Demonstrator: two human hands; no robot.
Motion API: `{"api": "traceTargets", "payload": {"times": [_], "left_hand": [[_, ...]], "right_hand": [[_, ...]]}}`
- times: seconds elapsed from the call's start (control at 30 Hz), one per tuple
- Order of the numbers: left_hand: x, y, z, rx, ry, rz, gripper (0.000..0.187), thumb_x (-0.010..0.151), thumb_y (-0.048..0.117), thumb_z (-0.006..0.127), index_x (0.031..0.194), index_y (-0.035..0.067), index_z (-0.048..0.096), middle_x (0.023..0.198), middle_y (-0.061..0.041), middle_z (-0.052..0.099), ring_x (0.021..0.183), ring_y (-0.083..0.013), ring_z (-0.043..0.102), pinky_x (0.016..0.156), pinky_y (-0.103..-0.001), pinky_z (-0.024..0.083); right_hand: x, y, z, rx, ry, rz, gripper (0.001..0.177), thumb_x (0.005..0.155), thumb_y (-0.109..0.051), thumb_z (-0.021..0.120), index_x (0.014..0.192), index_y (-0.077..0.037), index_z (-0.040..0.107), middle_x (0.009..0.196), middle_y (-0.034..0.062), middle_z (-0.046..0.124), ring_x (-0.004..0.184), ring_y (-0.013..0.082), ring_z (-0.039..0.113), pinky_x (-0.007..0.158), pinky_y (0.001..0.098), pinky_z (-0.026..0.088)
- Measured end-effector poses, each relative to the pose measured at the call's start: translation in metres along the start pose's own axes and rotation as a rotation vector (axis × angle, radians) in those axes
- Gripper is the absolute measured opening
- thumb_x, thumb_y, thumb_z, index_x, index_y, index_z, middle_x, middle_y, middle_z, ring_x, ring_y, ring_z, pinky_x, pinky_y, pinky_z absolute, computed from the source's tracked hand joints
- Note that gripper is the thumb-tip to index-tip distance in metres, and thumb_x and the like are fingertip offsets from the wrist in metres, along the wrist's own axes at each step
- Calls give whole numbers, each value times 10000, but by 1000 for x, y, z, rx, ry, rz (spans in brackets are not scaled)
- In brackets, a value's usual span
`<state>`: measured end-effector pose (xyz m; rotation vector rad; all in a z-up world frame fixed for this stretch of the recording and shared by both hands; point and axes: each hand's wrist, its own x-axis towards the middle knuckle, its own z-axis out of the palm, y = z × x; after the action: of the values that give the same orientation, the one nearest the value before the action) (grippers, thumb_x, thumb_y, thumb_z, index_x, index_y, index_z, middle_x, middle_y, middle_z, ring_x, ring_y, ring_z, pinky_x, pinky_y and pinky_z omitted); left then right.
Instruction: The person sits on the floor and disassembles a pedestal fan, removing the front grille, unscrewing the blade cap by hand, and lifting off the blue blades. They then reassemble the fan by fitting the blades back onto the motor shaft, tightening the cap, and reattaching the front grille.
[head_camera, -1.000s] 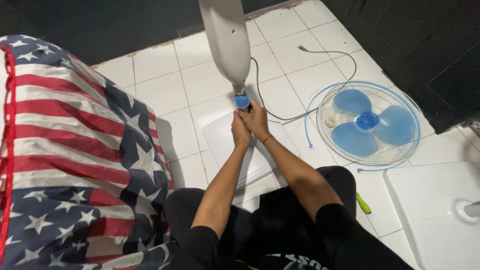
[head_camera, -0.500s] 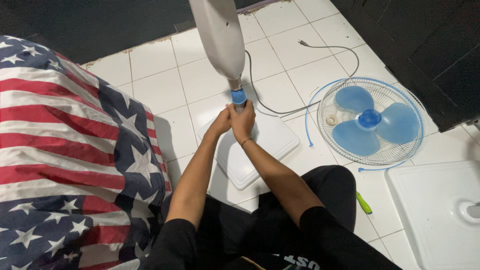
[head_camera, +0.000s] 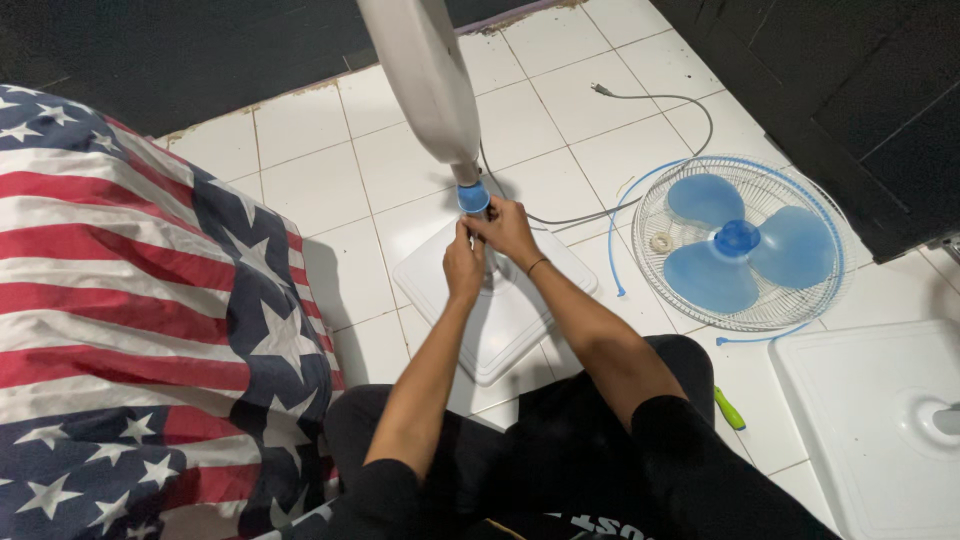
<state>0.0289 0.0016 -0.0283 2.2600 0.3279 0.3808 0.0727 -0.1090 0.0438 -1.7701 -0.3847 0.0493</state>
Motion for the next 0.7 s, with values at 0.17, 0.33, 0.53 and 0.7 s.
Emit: {"api": "traceTargets", "payload": {"times": [0.17,0.33,0.53,0.7], "left_hand": [[-6,1,10,-115,162,43,390,963,186,687,1324,112,559,1068,-218,741,988,-414,709,814,-479,548],[35,-53,1,-471,-195,293,531,876,77,738,1350,35,501,1305,-205,665,1263,-341,646,1055,-422,517],[46,-85,22,-326,-370,324,756,861,39,709,1536,-3,371,1524,-228,505,1442,-346,459,1180,-430,375],[9,-124,25,23,-464,51,1264,647,348,915,1591,20,141,1619,-228,315,1489,-351,369,1231,-416,343]], "right_hand": [[6,7,-4,-74,-78,-20,257,837,-210,821,987,-22,731,830,63,742,763,130,672,698,308,550],[-18,23,40,-14,317,-215,514,822,-233,847,1175,23,574,1064,149,683,1013,235,655,853,382,526],[0,37,71,38,413,-30,522,905,-225,744,1334,-7,541,1183,148,685,1086,256,670,942,372,516],[1,51,48,76,157,-83,531,914,-226,722,1360,-12,529,1166,134,702,1069,239,688,941,374,532]]}}
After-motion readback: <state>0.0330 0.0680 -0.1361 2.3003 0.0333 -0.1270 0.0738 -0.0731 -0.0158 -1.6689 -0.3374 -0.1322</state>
